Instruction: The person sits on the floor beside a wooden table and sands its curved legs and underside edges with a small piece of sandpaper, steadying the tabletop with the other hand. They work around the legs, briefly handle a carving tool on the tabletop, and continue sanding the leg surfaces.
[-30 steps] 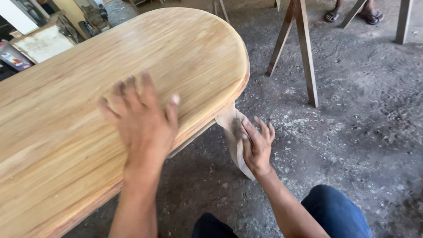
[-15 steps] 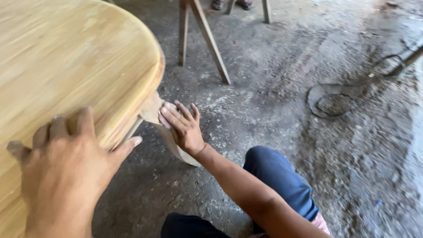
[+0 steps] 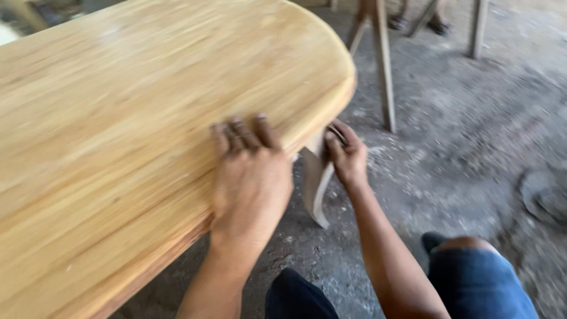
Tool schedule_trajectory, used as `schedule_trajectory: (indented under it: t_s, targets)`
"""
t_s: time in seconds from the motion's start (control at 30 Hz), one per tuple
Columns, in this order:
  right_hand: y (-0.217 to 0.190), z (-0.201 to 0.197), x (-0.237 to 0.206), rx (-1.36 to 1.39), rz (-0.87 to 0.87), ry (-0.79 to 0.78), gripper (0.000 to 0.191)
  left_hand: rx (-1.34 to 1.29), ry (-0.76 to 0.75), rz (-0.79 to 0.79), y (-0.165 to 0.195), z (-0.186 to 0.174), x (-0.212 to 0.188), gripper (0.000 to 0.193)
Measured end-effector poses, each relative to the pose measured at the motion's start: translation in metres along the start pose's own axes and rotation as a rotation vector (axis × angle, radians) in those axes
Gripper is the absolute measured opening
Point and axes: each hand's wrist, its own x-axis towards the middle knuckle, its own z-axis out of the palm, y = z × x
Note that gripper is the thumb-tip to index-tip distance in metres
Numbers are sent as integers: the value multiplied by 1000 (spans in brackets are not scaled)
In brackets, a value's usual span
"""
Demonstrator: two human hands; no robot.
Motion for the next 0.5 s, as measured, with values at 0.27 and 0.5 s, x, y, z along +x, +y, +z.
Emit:
schedule_trajectory:
  t_s: [0.27,0.5]
  targets:
    - [-2,-18,-2,-140,-17,-47,49,36,-18,-31,-3,-4,7,57]
    - [15,-5,9,-67,-69,24,33,30,-5,-46,-10,10,10,67]
